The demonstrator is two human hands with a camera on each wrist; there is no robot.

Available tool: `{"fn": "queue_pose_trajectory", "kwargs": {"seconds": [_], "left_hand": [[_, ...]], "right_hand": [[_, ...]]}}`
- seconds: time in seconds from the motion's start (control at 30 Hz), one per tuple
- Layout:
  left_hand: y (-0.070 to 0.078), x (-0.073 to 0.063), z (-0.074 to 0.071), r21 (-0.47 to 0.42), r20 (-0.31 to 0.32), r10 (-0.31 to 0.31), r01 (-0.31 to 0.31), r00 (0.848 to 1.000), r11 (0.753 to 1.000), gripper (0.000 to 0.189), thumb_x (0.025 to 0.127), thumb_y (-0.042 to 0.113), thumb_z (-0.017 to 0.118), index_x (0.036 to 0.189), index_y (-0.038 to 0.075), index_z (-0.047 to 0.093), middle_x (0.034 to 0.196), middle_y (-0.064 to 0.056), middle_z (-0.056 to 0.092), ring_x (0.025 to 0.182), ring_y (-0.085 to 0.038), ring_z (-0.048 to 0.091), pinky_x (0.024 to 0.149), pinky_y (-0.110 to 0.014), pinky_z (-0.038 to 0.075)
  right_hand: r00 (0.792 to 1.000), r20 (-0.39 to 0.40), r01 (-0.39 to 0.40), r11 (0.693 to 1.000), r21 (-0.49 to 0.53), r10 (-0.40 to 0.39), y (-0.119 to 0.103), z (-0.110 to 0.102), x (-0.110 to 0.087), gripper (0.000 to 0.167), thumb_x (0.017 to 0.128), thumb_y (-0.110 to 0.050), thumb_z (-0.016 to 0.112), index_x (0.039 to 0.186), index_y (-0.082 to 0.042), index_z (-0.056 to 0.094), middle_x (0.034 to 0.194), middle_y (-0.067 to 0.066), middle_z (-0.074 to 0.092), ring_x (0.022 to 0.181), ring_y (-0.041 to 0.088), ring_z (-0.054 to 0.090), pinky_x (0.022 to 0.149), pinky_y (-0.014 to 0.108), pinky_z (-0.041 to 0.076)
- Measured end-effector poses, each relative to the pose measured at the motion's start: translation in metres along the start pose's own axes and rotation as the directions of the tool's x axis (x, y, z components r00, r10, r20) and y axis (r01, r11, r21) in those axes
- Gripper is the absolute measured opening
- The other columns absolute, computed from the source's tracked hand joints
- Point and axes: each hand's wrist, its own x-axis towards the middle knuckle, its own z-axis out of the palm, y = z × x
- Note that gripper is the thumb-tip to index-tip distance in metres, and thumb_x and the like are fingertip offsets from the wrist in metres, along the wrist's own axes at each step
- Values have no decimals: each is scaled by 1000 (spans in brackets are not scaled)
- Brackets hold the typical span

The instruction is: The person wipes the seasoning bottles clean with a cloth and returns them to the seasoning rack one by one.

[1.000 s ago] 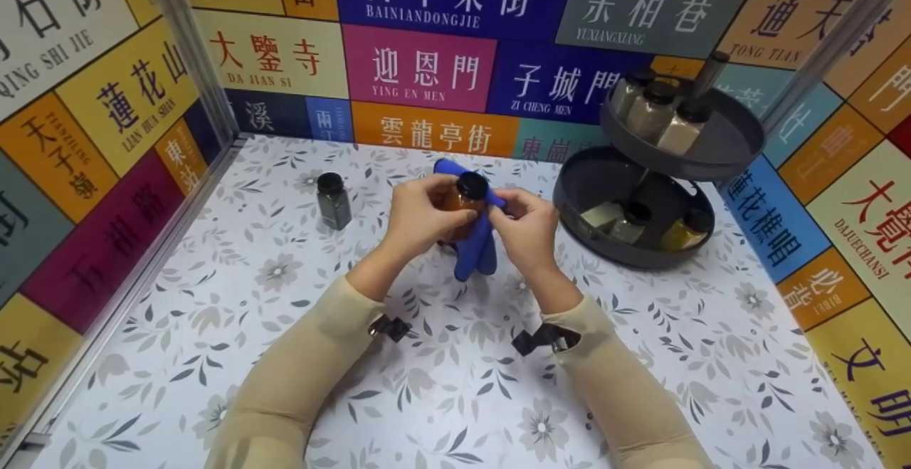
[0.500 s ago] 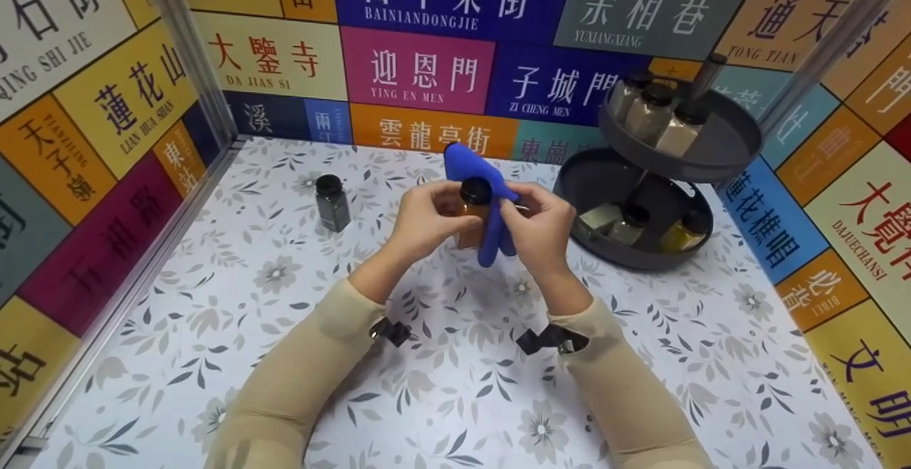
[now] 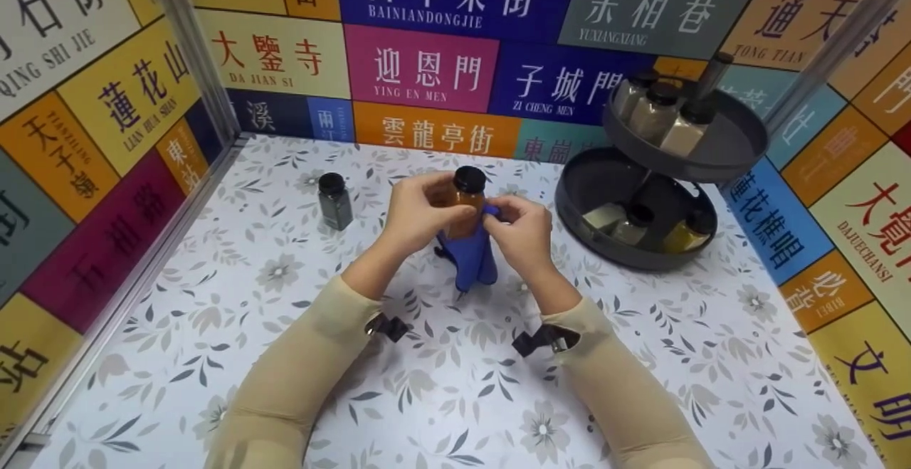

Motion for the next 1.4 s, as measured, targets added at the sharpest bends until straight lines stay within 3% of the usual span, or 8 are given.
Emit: {"fn": "queue_pose_trajectory", "kwargs": {"seconds": [0.1, 0.3, 0.4, 0.63, 0.8, 1.07, 1.17, 1.4], "left_hand": [[-1, -1, 2, -7, 27, 31, -31, 999, 1000, 46, 83, 20, 92, 126, 12, 79, 108, -5, 82, 92, -17, 76, 87, -34, 63], [-5, -2, 9, -14, 75, 47, -46, 996, 999, 37, 86, 21, 91, 121, 14, 80, 100, -3, 81, 85, -16, 73, 82, -31, 61], [-3, -1, 9, -3, 48, 54, -54, 997, 999, 41, 87, 21, 90, 125, 11, 78, 104, -4, 82, 89, -16, 75, 86, -32, 63], [2, 1, 1, -19, -41, 80, -81, 996, 997, 46, 84, 16, 91, 126, 6, 77, 104, -9, 81, 92, -19, 76, 87, -37, 64], [0, 1, 5, 11, 10, 78, -78, 997, 997, 44, 85, 22, 91, 126, 10, 78, 106, -6, 81, 91, -15, 74, 86, -31, 63], [-5, -5, 12, 10, 71, 74, -75, 995, 997, 37, 86, 20, 90, 120, 12, 79, 99, -3, 81, 84, -15, 72, 81, -32, 61], [-5, -4, 11, 7, 55, 63, -64, 996, 998, 38, 86, 22, 90, 121, 12, 79, 102, -3, 81, 87, -15, 74, 84, -33, 62], [-1, 0, 2, -30, -44, 53, -54, 998, 998, 45, 85, 21, 91, 126, 7, 78, 109, -9, 81, 97, -19, 77, 90, -35, 64]], "right_hand": [[999, -41, 10, 997, 72, -7, -10, -7, 1, 16, 85, 2, 77, 99, 0, 83, 94, 18, 81, 77, 2, 74, 69, 17, 58], [979, -172, 140, 979, 150, -113, -23, -17, 2, 15, 86, 6, 78, 100, 3, 83, 96, 21, 81, 82, 2, 77, 72, 22, 63], [983, -145, 134, 983, 128, -115, -21, -15, 2, 14, 85, 5, 79, 99, 3, 83, 95, 20, 81, 82, 2, 77, 71, 22, 63], [999, 20, 36, 999, -32, -36, -6, -3, 0, 15, 84, 0, 78, 98, 0, 83, 94, 15, 82, 79, 12, 77, 72, 16, 59], [999, -40, 36, 999, -15, -36, -7, -6, 1, 16, 85, 1, 76, 99, -2, 84, 96, 16, 82, 81, 11, 77, 72, 15, 58], [973, -174, 182, 971, 156, -154, -18, -15, -1, 18, 89, 6, 76, 106, 3, 81, 101, 21, 81, 95, 14, 80, 78, 25, 65], [975, -148, 186, 973, 136, -166, -17, -14, -1, 18, 89, 6, 76, 106, 2, 82, 101, 20, 81, 95, 17, 81, 77, 25, 64], [997, -9, 82, 997, -3, -82, -8, -3, -2, 15, 86, 2, 77, 100, 0, 82, 96, 16, 82, 84, 18, 79, 72, 19, 62]]}}
